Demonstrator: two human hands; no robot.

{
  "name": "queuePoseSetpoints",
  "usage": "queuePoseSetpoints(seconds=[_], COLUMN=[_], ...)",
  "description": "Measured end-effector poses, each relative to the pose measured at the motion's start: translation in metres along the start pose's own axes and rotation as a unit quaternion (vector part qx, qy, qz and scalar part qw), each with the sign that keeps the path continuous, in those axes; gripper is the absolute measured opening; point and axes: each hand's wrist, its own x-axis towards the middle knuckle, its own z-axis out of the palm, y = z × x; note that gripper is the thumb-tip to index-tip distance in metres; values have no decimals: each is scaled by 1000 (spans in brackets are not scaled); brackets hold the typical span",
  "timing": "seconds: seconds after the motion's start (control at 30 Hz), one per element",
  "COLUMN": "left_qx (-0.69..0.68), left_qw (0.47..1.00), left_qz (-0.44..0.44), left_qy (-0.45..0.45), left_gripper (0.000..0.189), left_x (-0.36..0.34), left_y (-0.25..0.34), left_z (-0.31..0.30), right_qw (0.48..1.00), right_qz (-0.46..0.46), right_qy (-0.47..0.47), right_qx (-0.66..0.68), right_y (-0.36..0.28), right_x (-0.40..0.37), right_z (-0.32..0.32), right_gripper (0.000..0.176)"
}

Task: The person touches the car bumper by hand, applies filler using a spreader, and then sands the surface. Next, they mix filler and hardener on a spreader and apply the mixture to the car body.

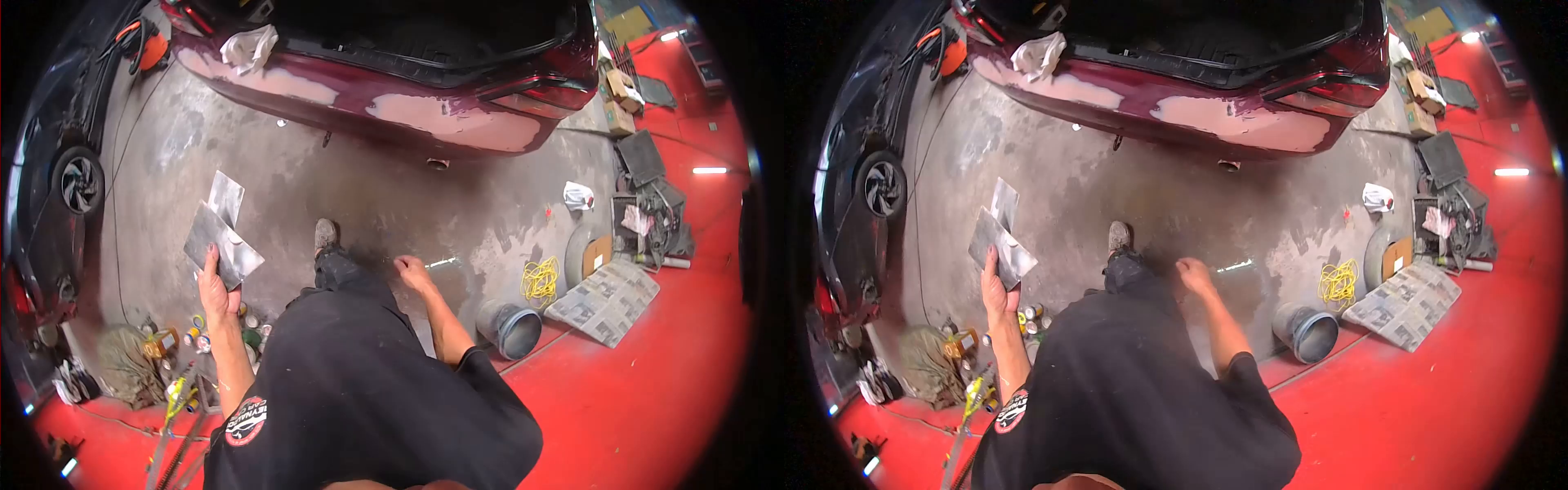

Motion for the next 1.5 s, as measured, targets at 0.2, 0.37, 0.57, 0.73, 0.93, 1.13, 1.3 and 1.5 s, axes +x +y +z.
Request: queuePoseSetpoints(seconds=[0.2, 0.37, 0.57, 0.73, 0.93, 1.13, 1.3, 1.5], left_qx=[109, 109, 132, 232, 325, 311, 349, 363], left_qw=[994, 991, 960, 902, 799, 771, 703, 772], left_qz=[-22, -79, -191, -230, -289, -412, -423, -392], left_qy=[-22, -15, -156, -283, -416, -372, -453, -345], left_gripper=[35, 33, 30, 24, 24, 23, 22, 21], left_x=[43, 95, 137, 187, 273, 346, 356, 377], left_y=[35, 29, 17, 12, 13, 33, -5, -45], left_z=[20, 16, 95, 166, 209, 241, 233, 229], right_qw=[943, 969, 946, 868, 686, 439, 899, 801], right_qz=[0, -102, -61, -68, 45, 79, 203, 169], right_qy=[92, 158, 26, -69, 198, 290, 319, 337], right_qx=[320, 163, 318, 487, 698, 846, 220, 465], right_y=[-139, -217, -285, -344, -372, -392, -330, -335], right_x=[75, 102, 111, 133, 197, 207, 196, 256], right_z=[-59, -143, -118, -90, -73, -90, 23, -61], right_gripper=[30, 31, 41, 64, 44, 29, 33, 61])
